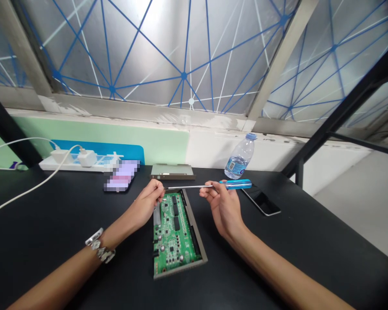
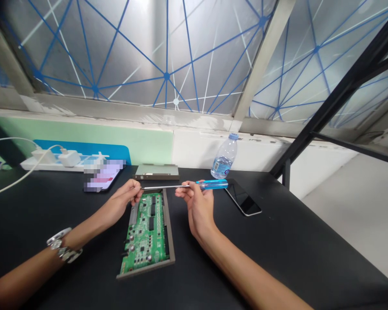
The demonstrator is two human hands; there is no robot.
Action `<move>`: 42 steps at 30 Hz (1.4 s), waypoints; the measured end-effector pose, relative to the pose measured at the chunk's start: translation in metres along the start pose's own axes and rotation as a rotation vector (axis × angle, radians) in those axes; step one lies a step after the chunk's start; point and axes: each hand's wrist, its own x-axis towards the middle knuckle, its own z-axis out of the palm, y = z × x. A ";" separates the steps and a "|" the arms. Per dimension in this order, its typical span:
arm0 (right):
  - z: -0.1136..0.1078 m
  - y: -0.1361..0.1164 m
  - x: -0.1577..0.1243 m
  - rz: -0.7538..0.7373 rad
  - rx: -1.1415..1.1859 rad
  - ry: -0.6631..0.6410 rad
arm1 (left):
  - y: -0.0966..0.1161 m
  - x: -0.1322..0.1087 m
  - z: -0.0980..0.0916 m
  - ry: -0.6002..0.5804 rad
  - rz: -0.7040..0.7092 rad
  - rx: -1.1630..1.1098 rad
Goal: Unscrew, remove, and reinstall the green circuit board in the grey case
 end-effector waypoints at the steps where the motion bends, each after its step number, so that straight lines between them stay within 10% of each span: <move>1: 0.000 0.000 0.000 -0.003 -0.001 -0.001 | 0.001 0.000 0.000 0.000 -0.004 -0.010; 28: 0.003 -0.007 0.000 -0.034 -0.046 -0.182 | -0.001 -0.005 0.002 -0.152 0.026 -0.126; 42: 0.070 -0.037 0.040 -0.605 -0.571 -0.404 | 0.030 0.010 0.015 -0.182 0.268 0.272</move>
